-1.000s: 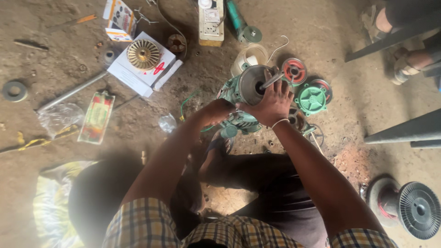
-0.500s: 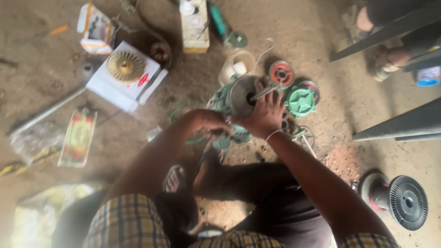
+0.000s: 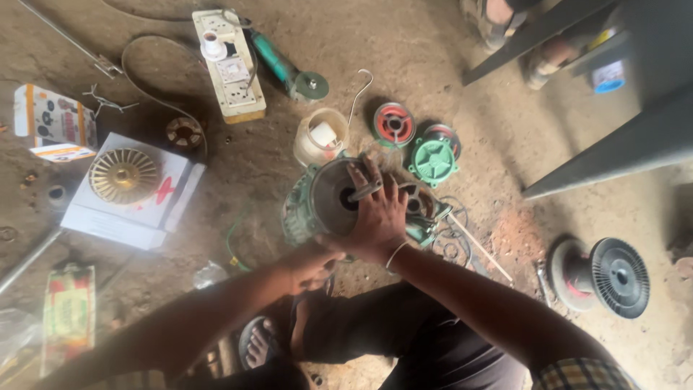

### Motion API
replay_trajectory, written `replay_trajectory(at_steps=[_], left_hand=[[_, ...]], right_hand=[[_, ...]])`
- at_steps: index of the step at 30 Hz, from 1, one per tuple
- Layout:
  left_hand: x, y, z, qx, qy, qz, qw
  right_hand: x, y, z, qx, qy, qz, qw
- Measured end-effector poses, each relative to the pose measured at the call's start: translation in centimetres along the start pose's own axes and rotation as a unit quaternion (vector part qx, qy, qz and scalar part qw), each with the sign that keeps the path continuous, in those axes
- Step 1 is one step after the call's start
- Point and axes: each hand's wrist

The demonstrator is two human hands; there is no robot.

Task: The person sits on the floor and uses a wrench to tighten bolts on a green electric motor. They rotate the motor to access different sides and continue tightening the fasteners.

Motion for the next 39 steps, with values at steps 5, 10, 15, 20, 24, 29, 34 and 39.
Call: replay_trajectory(at_steps=[5, 10, 15, 20, 24, 29, 34, 39], left_hand=[[-5.2, -2.9, 2.3, 0.088, 0.183, 0.055, 0.978], [-7.3, -4.5, 3.2, 0.087, 0.248, 0.070, 0.962], [-7.8, -4.6, 3.6, 0.057, 0.292, 0.051, 0.953], [-9.9, -8.4, 5.2, 0.024, 0.384, 0.154, 0.910], [-10.4, -12.7, 7.8, 0.251, 0.402, 0.252, 0.843], [-10.1, -14.9, 9.2, 0.343, 0.365, 0.283, 0.818], [-12.9, -15.9, 9.8, 0.331, 0.246, 0.469, 0.781], [-16.0, -12.8, 8.6, 0.458, -0.058, 0.584, 0.667]], right_hand=[[0.3, 0.5, 1.2, 0.035, -0.018, -0.003, 0.999], [0.8, 1.0, 2.6, 0.097, -0.017, -0.026, 0.995], [1.0, 1.3, 2.7, 0.094, -0.021, -0.031, 0.995], [1.2, 1.5, 2.0, 0.107, -0.034, -0.037, 0.993], [1.0, 1.5, 1.8, 0.088, -0.034, -0.019, 0.995], [0.5, 2.2, 1.3, 0.048, -0.022, 0.003, 0.999], [-0.1, 3.2, 0.2, 0.057, 0.001, -0.012, 0.998], [-0.3, 3.5, -0.1, 0.052, 0.018, -0.024, 0.998]])
Point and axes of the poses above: each hand's wrist, its own y-axis away from the middle knuckle, its own z-axis out of the palm, x = y × z, and after that the axes turned 15 degrees about y, right-handed
